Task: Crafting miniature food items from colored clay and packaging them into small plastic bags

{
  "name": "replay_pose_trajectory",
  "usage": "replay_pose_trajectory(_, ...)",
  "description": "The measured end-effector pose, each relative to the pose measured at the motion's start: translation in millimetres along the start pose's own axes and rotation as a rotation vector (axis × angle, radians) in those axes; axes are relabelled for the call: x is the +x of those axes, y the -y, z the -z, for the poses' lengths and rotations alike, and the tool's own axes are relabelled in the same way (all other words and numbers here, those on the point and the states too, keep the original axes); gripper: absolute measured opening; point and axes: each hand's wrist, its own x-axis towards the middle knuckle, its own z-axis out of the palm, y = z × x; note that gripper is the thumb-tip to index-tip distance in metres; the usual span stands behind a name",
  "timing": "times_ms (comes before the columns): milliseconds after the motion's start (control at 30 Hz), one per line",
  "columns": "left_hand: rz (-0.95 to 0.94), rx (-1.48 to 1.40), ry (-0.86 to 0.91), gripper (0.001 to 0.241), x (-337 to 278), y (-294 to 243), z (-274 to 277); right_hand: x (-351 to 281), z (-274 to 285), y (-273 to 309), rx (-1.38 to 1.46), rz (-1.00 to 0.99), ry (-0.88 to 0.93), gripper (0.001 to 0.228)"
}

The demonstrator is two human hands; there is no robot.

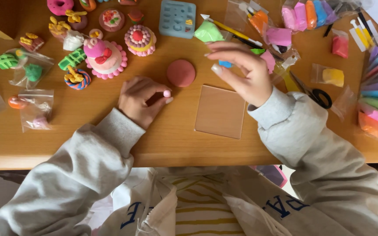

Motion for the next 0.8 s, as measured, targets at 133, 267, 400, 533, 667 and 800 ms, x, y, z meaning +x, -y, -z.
replay_pose_trajectory(133, 0.002, 0.070, 0.015, 0.014, 5, -10, 8, -2, -2, -7, 0.003, 0.017, -0.003, 0.020)
replay_pose_trajectory(267, 0.000, 0.096, 0.032, 0.014, 3, -9, 7, 2, -21, 3, -0.107, 0.137, 0.098, 0.018)
replay_pose_trajectory(400, 0.007, 0.094, 0.050, 0.015, 2, -8, 7, 3, -39, -2, -0.118, 0.172, 0.142, 0.023)
replay_pose_trajectory(533, 0.027, 0.052, 0.011, 0.014, 2, -4, 5, 7, -25, 6, -0.100, 0.187, 0.129, 0.024)
replay_pose_trajectory(667, 0.122, -0.181, -0.023, 0.011, 10, -20, 8, -10, 1, 18, -0.202, 0.138, 0.148, 0.029)
replay_pose_trajectory(800, -0.008, -0.259, -0.025, 0.015, 22, -39, -16, -29, 5, 28, -0.230, 0.100, 0.139, 0.032)
